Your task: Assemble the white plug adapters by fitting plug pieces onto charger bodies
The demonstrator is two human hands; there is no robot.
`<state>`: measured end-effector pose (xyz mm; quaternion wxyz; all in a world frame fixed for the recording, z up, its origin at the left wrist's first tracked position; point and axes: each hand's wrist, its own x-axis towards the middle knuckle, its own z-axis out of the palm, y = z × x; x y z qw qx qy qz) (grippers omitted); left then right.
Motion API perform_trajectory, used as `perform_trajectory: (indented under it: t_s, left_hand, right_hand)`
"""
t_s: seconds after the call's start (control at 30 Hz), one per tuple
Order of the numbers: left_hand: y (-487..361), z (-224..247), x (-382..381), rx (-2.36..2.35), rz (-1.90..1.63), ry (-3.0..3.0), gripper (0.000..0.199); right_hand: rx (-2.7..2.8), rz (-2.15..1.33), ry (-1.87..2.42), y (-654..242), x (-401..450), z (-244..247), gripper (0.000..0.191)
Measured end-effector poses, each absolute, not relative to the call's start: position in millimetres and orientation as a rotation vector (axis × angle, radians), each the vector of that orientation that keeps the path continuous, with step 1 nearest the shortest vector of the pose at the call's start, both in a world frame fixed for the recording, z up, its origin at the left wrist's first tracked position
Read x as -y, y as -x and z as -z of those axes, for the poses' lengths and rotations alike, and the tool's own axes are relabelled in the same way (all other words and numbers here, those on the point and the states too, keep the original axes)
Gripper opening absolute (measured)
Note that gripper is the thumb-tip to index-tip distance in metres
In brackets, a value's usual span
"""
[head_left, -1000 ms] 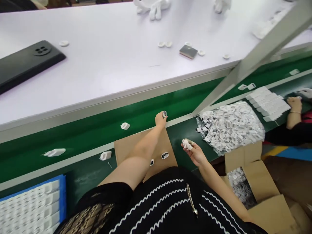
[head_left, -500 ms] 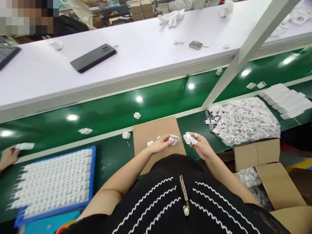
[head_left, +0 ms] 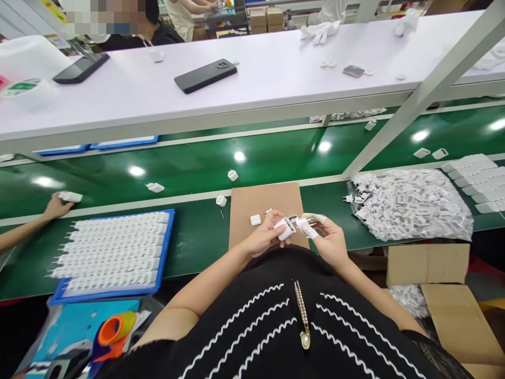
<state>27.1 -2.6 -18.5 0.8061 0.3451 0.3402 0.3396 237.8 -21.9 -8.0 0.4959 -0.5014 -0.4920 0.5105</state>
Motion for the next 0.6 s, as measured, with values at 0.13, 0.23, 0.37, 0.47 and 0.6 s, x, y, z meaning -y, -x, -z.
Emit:
perform_trajectory:
  t_s: [0.13,0.23,0.37,0.47,0.6]
  left_hand:
    - [-23,14,0,-0.631,-0.676,-0.380,0.049]
    - [-21,16,1,-0.607,-0.640,-0.394,0.058]
    - [-27,22,3,-0.697,-0.662,-0.540,0.058]
    - [-33,23,1,-0.807,-0.746,-0.596,0.062]
    - [-37,20,-1,-0.859,-0.825,-0.639,0.056]
  right_hand:
    - [1.070,-1.318,1.214,-237,26,9,0.041]
    - [1.071,-1.339,1.219,-235,30,8,0.041]
    - [1.079,-1.262,1.254,-234,33,5,0.040]
    - [1.119,-1.173,1.262,-231,34,3,0.036]
    - [1.123,-1.169,1.221,-223,33,4,0.034]
